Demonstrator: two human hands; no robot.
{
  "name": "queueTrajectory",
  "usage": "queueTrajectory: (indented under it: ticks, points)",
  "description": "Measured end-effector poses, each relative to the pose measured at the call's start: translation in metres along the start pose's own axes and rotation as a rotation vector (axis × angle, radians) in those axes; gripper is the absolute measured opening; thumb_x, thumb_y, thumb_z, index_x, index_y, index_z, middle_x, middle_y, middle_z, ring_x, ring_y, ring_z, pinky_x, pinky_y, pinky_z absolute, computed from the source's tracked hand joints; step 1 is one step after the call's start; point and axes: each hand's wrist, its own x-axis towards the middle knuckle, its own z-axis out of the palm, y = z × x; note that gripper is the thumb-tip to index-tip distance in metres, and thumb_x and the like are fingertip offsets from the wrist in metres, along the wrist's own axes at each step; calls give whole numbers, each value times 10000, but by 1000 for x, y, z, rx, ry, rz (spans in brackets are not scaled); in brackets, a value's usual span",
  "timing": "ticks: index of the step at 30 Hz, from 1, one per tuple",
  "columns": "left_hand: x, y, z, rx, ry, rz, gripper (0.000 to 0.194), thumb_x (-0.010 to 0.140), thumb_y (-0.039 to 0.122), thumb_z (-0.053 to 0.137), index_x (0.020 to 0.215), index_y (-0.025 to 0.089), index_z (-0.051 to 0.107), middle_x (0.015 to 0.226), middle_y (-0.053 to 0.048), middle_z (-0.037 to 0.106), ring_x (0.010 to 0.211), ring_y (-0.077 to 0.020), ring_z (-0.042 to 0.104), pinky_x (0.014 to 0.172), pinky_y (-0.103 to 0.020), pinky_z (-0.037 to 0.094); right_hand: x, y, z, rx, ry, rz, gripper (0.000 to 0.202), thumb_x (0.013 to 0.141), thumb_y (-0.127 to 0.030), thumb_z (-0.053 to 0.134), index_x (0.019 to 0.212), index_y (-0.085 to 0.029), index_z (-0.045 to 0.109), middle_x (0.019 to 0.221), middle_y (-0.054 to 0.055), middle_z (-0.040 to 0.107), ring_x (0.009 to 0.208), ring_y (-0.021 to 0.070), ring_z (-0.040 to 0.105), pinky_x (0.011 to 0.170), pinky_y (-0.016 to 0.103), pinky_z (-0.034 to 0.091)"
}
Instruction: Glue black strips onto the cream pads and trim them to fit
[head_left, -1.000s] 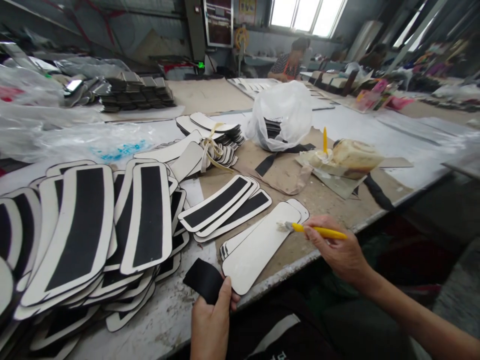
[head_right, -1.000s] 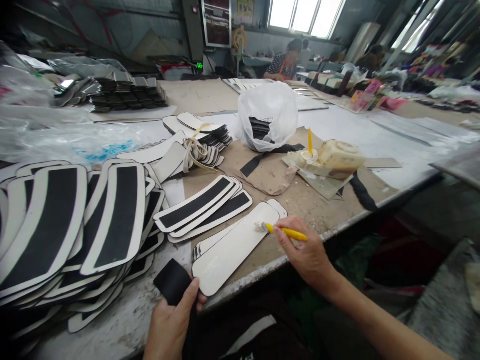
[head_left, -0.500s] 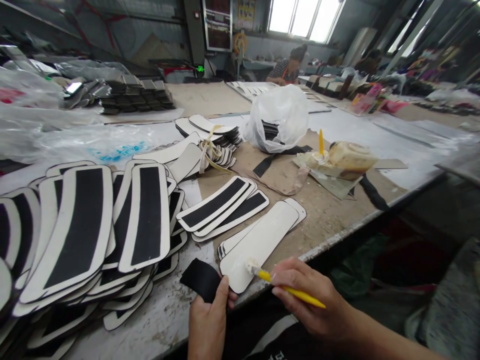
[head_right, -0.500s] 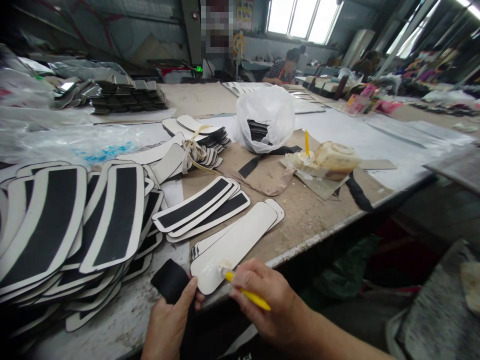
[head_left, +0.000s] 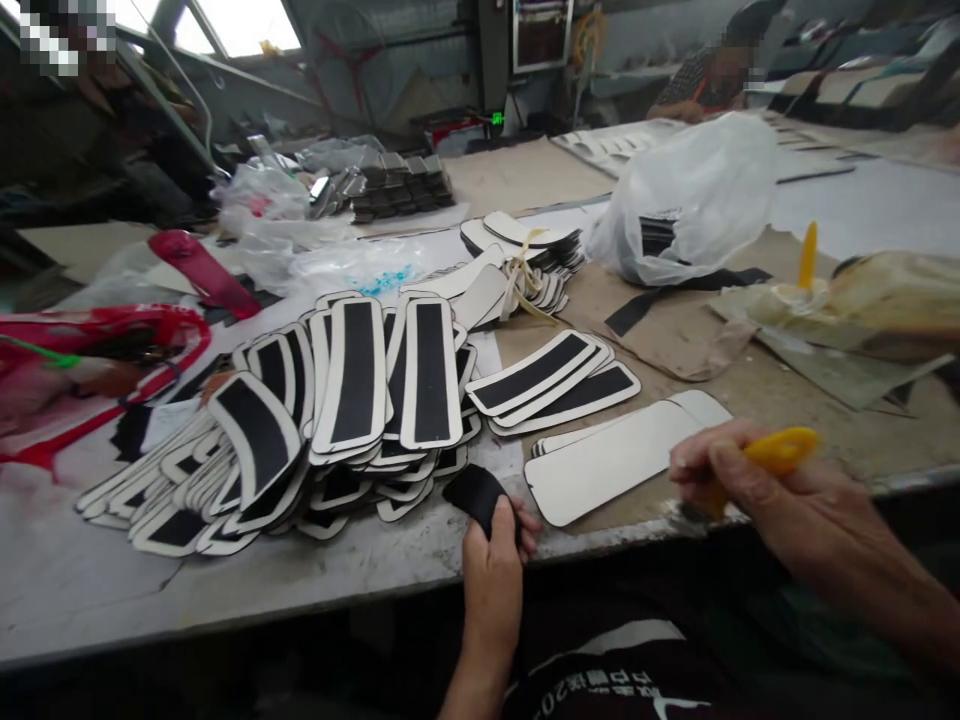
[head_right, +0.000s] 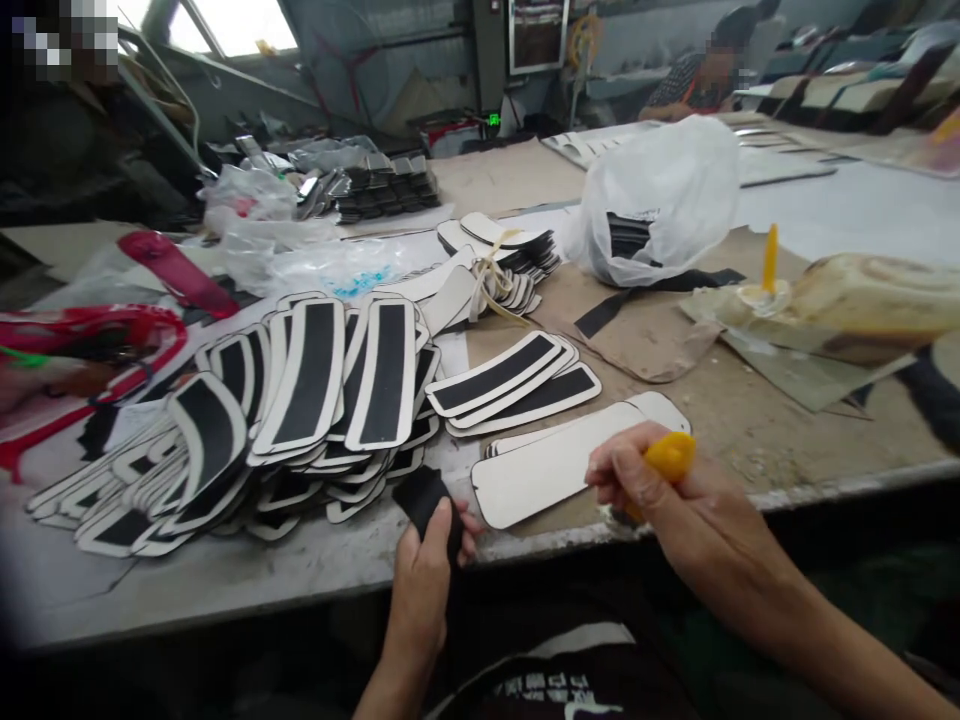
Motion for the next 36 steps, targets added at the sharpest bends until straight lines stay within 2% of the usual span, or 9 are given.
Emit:
queueTrajectory:
  ticks: [5,9,14,18,21,25,28,31,36]
  points:
    - [-29,21,5,35,-105,78,333,827,446,537,721,144,628,627,-26,620,543,-115,510,530,-231,411,9,-21,37,109,-391,9,310,832,-479,537,726,-190,573,615,-22,512,556,109,477,525,229,409]
    - [-45,27,10,43,-181,53,349,784,455,594,663,131,649,563,-24,603,498,-100,500,500,-212,401,10,-21,62,414,-630,234,299,792,-467,598,720,-188,513,537,-50,523,474,91,497,440,196,359]
    - [-50,11,16,5,-236,-2,378,735,486,635,657,117,669,557,-42,619,486,-112,525,490,-218,429,-5,-18,63,452,-481,274,322,804,-500,570,722,-197,498,464,-79,464,373,69,420,365,184,325]
    - [-57,-2,18,-21,-236,-74,405,705,506,658,663,104,680,574,-69,648,517,-145,573,535,-244,463,-6,-16,46,456,-290,175,267,795,-438,612,736,-191,532,674,-21,572,611,106,555,593,214,485]
    - [-60,-7,13,-93,-155,-170,417,680,506,685,775,100,686,609,-77,672,536,-166,594,546,-263,473,2,-8,28,519,-252,165,251,772,-437,639,793,-196,571,799,1,600,737,138,578,709,246,503]
    - [-48,-9,3,-120,13,-233,396,688,495,684,809,119,666,589,-18,629,492,-107,525,482,-214,416,11,12,1,429,-228,238,289,719,-441,688,872,-208,610,787,-8,590,698,142,566,627,228,490]
    - [-32,-5,3,-41,104,-157,343,712,462,674,724,122,634,561,8,581,474,-69,455,458,-185,360,12,25,-19,256,-291,300,347,715,-481,672,899,-193,614,731,-6,559,615,128,518,516,213,444]
    - [-16,3,9,6,105,-123,362,699,457,686,804,118,615,555,20,561,471,-69,441,450,-185,342,12,27,-29,112,-453,322,371,754,-536,596,857,-181,587,638,-31,476,529,99,425,450,203,376]
    - [2,7,18,87,58,-130,349,700,409,683,833,96,601,522,34,524,467,-77,420,457,-199,327,21,9,-16,-14,-715,151,311,829,-471,528,741,-173,533,601,-55,379,525,79,321,457,191,313]
